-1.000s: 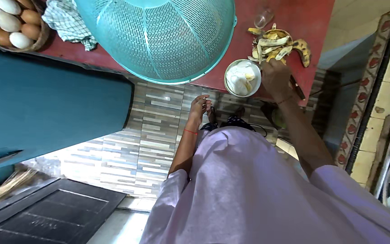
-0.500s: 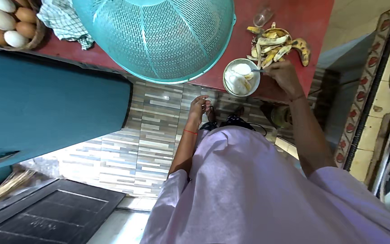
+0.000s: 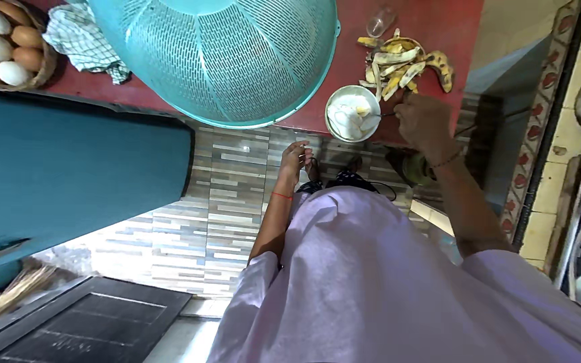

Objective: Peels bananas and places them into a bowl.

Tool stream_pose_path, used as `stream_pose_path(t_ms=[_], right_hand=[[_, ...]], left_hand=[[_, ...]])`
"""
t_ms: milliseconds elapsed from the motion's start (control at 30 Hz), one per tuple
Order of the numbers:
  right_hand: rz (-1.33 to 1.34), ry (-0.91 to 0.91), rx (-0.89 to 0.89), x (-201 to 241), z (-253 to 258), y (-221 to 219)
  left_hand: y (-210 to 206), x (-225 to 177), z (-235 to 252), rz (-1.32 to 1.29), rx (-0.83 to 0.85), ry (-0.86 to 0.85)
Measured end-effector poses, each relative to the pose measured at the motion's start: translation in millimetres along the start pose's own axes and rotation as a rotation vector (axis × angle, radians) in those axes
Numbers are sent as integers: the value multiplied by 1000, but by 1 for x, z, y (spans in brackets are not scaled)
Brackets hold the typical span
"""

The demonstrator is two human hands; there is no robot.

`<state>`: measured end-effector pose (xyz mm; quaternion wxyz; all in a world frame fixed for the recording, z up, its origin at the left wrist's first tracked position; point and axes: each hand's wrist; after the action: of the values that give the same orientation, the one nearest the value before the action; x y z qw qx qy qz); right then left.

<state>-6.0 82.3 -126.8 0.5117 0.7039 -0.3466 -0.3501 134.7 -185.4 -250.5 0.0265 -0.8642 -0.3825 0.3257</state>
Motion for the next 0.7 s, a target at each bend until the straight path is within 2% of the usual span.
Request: stream_pose_path(t_ms=[100, 267, 367, 500, 700], right_hand=[[-18, 13, 0, 3, 6, -2], [-20, 21, -127, 6, 10, -8], [-9, 31, -136, 8, 12, -6], [52, -42, -170, 11, 18, -4], [0, -37, -282, 19, 47, -32]], left_hand=[[1, -1, -1, -8, 7, -7], [4, 0, -2, -7, -2, -9], [7, 1, -2, -12, -2, -14], [6, -1, -1, -9, 0, -12], [7, -1, -2, 15, 0, -21]])
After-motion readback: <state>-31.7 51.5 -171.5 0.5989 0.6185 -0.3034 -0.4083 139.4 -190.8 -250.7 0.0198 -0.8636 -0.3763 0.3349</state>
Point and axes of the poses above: each hand's wrist, its own z-axis towards the middle knuckle, its own y-axis out of the back of the hand, x = y × z, and after that the axes turned 15 degrees about -z, right-handed
